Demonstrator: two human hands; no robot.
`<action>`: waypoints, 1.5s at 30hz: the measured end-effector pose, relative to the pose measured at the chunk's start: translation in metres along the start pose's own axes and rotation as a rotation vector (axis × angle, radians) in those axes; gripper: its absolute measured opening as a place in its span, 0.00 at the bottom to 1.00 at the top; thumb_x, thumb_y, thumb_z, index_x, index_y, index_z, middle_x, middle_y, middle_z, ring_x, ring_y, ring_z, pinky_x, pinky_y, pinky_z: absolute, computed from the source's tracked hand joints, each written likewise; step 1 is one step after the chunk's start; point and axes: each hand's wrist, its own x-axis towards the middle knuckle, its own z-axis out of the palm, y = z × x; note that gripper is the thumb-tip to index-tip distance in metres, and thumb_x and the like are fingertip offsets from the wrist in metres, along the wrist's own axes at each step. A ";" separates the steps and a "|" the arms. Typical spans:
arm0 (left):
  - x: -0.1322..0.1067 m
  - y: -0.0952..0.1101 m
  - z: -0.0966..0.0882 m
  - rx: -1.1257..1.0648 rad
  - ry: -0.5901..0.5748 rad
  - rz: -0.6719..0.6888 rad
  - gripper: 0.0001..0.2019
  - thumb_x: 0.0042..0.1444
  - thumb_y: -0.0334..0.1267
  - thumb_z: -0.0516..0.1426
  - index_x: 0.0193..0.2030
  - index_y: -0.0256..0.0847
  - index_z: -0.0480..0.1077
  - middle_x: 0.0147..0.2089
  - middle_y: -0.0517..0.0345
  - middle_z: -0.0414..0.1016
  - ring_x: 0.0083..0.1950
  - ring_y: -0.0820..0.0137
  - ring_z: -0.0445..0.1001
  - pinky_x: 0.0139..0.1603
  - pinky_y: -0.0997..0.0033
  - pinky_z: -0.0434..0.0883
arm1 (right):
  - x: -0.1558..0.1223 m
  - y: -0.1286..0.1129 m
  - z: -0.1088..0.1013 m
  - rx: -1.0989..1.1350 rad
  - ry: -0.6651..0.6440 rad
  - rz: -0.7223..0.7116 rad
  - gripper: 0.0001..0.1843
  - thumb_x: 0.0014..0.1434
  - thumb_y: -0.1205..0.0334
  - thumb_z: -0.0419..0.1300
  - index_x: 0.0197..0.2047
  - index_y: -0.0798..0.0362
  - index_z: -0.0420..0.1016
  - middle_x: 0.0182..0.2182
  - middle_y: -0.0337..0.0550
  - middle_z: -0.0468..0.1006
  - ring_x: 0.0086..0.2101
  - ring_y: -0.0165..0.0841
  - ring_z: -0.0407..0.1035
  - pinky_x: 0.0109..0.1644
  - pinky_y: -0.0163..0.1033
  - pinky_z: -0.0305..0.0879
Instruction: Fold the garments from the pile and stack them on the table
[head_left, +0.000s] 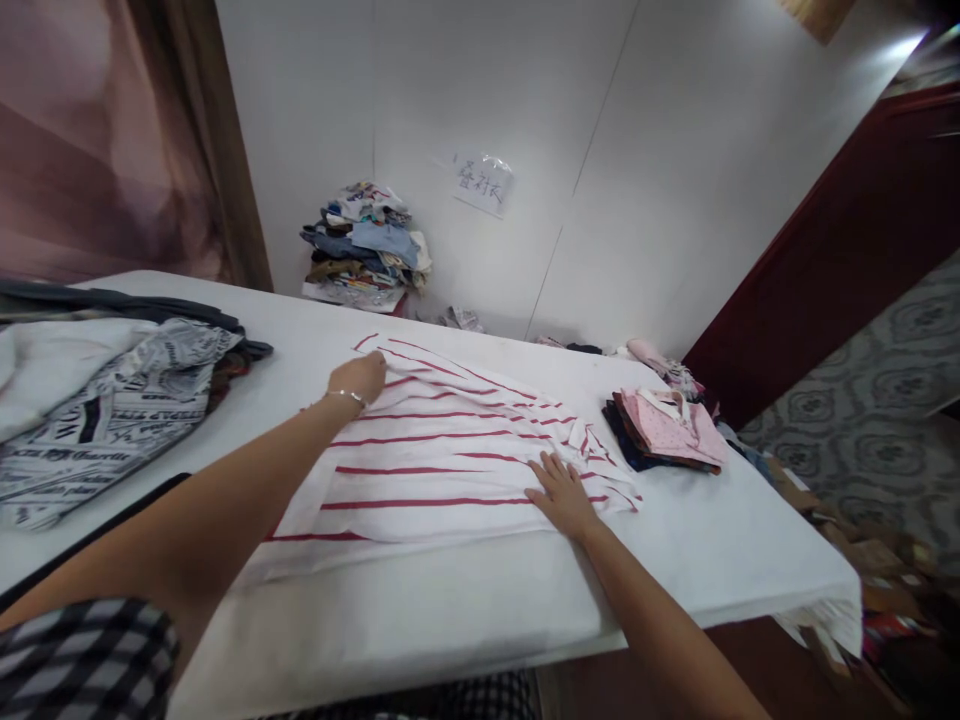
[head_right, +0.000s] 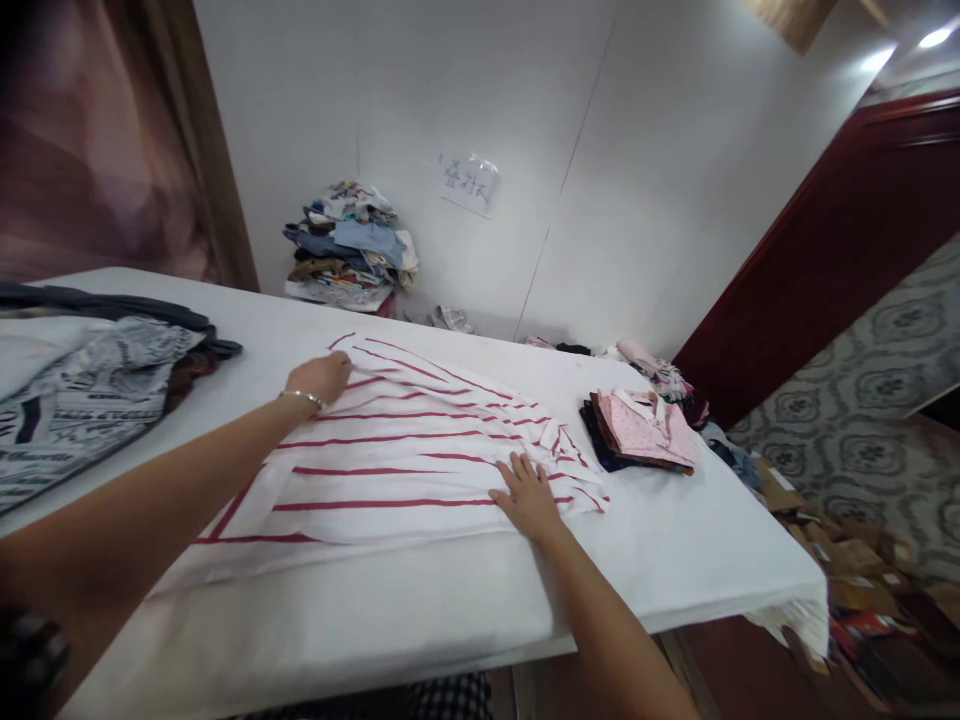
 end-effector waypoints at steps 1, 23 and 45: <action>0.009 -0.003 -0.002 0.004 0.001 -0.018 0.23 0.61 0.43 0.41 0.54 0.37 0.68 0.51 0.38 0.74 0.48 0.54 0.74 0.43 0.57 0.68 | 0.000 0.000 0.000 0.000 0.005 0.001 0.33 0.64 0.41 0.44 0.69 0.44 0.49 0.70 0.42 0.41 0.68 0.39 0.34 0.68 0.54 0.33; -0.019 -0.037 0.077 -0.080 0.040 0.023 0.23 0.60 0.46 0.45 0.56 0.40 0.67 0.60 0.44 0.65 0.60 0.56 0.60 0.59 0.53 0.57 | 0.180 -0.090 -0.080 0.242 0.199 -0.059 0.17 0.61 0.58 0.51 0.46 0.48 0.79 0.46 0.40 0.80 0.47 0.36 0.72 0.51 0.37 0.65; -0.023 -0.038 0.083 -0.070 0.124 0.042 0.21 0.60 0.46 0.45 0.55 0.44 0.68 0.57 0.45 0.68 0.58 0.55 0.63 0.56 0.50 0.61 | 0.334 -0.170 -0.070 0.637 0.352 0.128 0.06 0.54 0.66 0.55 0.31 0.56 0.73 0.31 0.44 0.77 0.39 0.35 0.70 0.47 0.39 0.64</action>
